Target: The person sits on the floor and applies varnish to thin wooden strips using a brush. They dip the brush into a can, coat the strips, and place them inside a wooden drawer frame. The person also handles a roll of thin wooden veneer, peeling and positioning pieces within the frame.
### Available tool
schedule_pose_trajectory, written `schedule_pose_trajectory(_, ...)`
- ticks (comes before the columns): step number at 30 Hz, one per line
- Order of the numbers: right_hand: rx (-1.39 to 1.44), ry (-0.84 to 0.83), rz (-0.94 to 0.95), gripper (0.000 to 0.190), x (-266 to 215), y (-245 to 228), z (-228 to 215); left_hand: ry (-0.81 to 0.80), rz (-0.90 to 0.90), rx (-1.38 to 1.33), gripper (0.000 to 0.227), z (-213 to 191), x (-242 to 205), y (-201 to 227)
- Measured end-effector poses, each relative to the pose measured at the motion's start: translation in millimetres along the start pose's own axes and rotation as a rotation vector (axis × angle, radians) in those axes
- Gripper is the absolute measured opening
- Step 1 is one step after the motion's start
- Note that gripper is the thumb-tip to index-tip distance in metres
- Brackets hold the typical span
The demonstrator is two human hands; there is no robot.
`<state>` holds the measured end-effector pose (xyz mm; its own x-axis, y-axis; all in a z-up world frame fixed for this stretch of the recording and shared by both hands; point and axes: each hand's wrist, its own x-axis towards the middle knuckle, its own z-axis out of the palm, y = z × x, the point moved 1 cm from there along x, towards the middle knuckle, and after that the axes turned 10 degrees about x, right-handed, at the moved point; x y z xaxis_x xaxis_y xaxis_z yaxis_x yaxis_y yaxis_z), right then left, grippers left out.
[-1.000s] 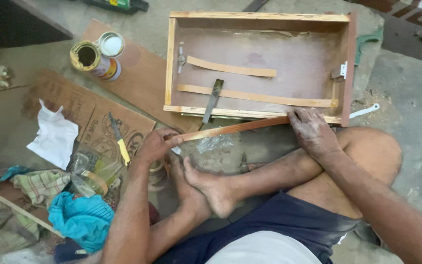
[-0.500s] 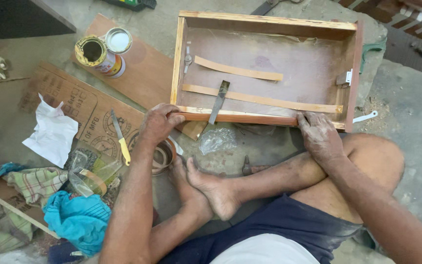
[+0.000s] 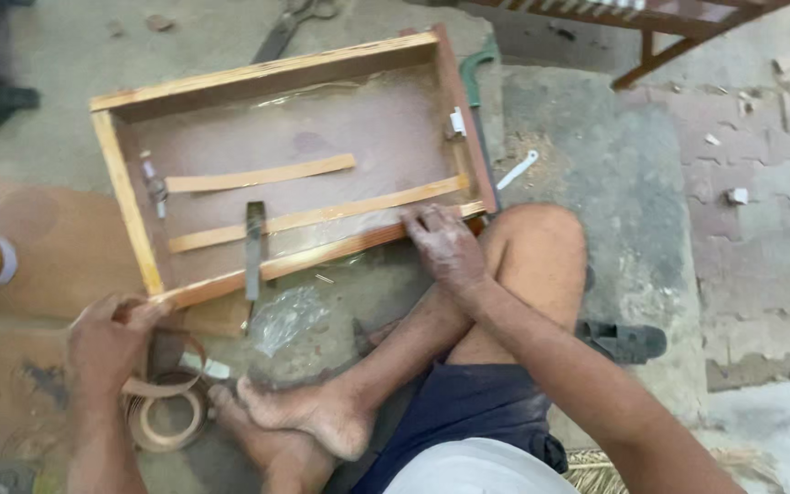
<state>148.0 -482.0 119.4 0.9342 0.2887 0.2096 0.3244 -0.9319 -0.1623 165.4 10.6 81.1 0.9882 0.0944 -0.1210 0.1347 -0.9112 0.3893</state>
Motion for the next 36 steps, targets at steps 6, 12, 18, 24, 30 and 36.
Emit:
schedule_pose_trajectory(6,-0.034,0.036,0.051,0.036,-2,6,10,-0.128,-0.059,0.106,0.05,4,8,-41)
schedule_pose_trajectory(12,-0.028,0.018,0.11,0.034,-1,13,6,-0.225,-0.125,0.129,0.055,28,19,-90)
schedule_pose_trajectory(18,0.005,0.085,0.163,0.028,1,16,1,-0.103,-0.017,0.189,0.057,48,23,-107)
schedule_pose_trajectory(24,0.033,0.059,0.213,0.023,-1,15,-2,-0.233,-0.072,0.098,0.057,32,32,-88)
schedule_pose_trajectory(30,0.051,0.056,0.258,0.024,-1,15,-2,-0.338,-0.252,0.157,0.063,33,38,-87)
schedule_pose_trajectory(36,0.068,0.032,0.272,0.019,1,13,-11,-0.378,-0.113,0.294,0.062,30,44,-74)
